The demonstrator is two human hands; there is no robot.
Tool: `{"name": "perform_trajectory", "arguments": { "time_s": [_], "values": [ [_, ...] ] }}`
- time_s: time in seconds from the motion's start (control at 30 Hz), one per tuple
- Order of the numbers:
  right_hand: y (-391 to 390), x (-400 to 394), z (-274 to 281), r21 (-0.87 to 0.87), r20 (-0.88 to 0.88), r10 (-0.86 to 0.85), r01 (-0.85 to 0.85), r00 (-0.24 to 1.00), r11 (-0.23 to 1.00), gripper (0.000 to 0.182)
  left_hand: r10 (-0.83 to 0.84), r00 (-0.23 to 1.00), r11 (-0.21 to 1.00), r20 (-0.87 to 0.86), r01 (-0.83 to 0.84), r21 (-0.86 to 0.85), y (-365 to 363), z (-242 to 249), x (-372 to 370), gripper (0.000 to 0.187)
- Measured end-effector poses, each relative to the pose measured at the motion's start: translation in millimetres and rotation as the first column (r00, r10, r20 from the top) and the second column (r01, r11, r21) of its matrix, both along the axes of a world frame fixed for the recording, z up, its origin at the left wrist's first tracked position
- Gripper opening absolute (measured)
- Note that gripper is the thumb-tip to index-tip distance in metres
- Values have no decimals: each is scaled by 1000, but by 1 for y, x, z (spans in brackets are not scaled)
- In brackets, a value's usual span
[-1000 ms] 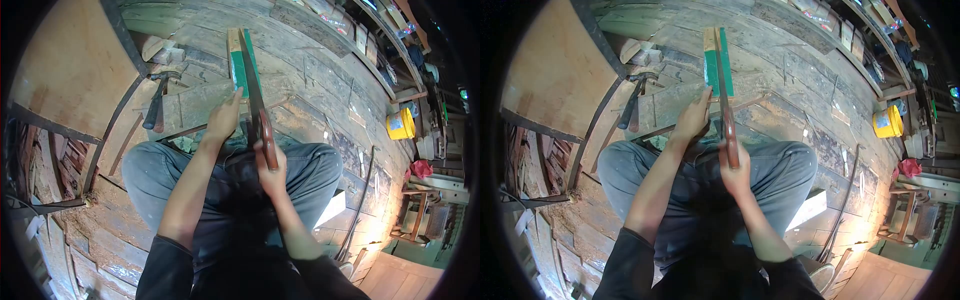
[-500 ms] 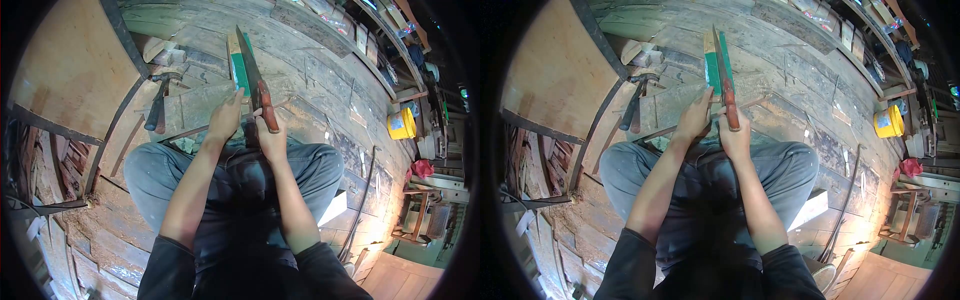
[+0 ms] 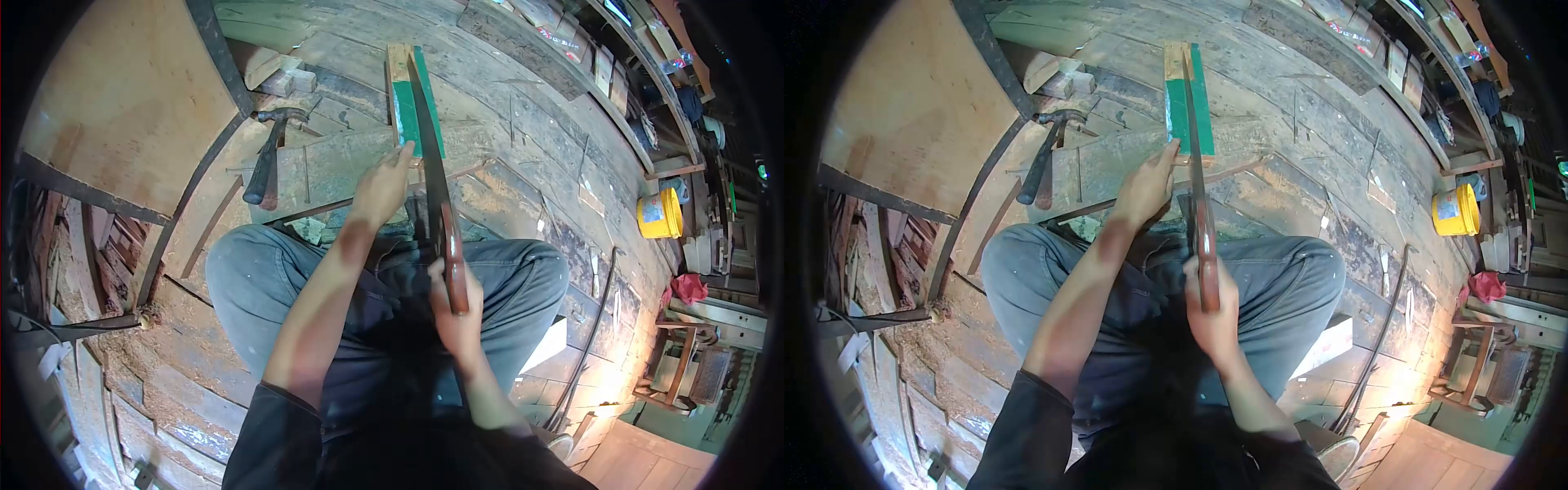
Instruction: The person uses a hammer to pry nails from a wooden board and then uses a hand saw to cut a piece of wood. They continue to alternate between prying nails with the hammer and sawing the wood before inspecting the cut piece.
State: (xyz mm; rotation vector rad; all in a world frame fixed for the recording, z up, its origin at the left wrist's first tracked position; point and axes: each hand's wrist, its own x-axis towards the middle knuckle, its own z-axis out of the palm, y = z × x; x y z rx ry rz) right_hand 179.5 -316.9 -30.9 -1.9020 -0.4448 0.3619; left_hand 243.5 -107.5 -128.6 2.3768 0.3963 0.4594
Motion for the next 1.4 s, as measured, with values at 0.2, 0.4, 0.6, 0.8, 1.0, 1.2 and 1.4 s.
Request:
{"name": "perform_trajectory", "arguments": {
  "time_s": [0.2, 0.4, 0.6, 0.8, 1.0, 1.2, 1.4],
  "values": [
    [77, 83, -36, 68, 271, 13, -33, 962, 997, 8, -7, 998, 999, -63, 9, 37, -1, 10, -3, 51],
    [46, 60, -34, -10, 285, 60, -59, 957, 998, 11, -11, 989, 1000, -148, 7, -29, -1, 15, -3, 52],
    [-25, -23, -7, -26, -26, 31, -32, 999, 999, 12, 21, 998, 1000, -67, -23, -22, -1, -5, 0, 50],
    [15, 37, -28, 40, 52, 11, -13, 999, 999, 10, 11, 999, 1000, -53, -10, 19, -1, -2, 0, 50],
    [47, 75, -35, 69, 145, 24, -34, 989, 997, 8, 14, 997, 1000, -79, -11, 28, -2, 5, -2, 50],
    [-10, 3, -18, 13, 11, 4, -5, 1000, 1000, 10, 16, 999, 1000, -29, -16, 11, -1, -3, 0, 50],
    [-7, 7, -2, 92, -187, -59, 78, 981, 993, 5, 9, 999, 1000, -32, -9, -11, 0, 3, 0, 48]
  ]
}}
